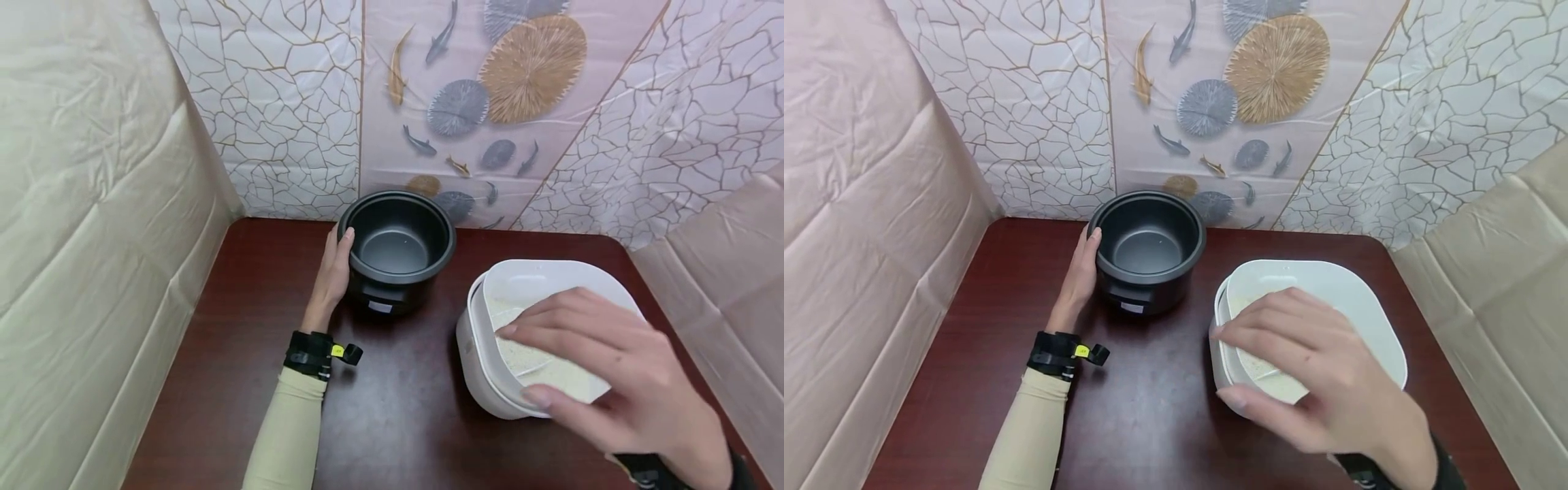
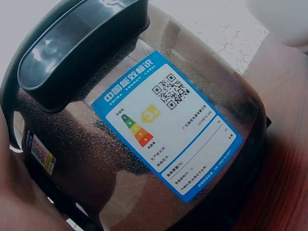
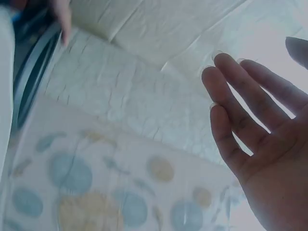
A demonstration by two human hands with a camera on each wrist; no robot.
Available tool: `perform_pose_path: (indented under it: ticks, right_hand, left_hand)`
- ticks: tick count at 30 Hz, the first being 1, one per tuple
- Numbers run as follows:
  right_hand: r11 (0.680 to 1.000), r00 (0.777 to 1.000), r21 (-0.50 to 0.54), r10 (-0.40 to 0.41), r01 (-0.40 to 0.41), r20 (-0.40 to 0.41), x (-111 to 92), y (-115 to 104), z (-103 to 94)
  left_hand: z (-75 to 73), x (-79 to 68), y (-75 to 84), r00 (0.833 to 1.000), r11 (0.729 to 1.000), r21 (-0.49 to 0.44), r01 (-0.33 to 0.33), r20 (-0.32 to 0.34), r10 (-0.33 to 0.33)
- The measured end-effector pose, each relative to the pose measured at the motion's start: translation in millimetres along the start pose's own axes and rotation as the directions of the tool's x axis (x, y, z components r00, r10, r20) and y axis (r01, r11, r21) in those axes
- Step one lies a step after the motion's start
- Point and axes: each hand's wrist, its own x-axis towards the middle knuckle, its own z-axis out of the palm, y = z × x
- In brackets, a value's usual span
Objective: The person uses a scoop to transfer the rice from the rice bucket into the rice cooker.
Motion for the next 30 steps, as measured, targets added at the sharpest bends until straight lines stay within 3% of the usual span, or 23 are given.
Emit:
perform_pose_path:
  ticks: [5,11,19,30]
  right_hand:
    - [0.989,0.995,-0.103,0.101,-0.104,-0.026,5.1,7.1,-18.6]
    - [0.944,0.969,-0.231,0.245,-0.235,0.015,-6.0,20.3,-34.6]
    - [0.887,0.932,-0.343,0.355,-0.309,0.078,-24.0,46.9,-50.3]
    - [0.832,0.863,-0.405,0.476,-0.380,0.169,-44.6,69.3,-58.1]
  left_hand:
    - [4.7,0.7,-2.9,0.999,0.999,0.020,-0.034,-0.036,0.035]
    - [7.9,0.6,-3.1,0.997,0.999,0.034,-0.036,-0.069,0.039]
    - [7.1,0.0,-3.2,0.996,0.999,0.018,-0.034,-0.078,0.035]
    - [6.4,-2.2,-4.7,0.995,0.998,0.023,-0.050,-0.089,0.052]
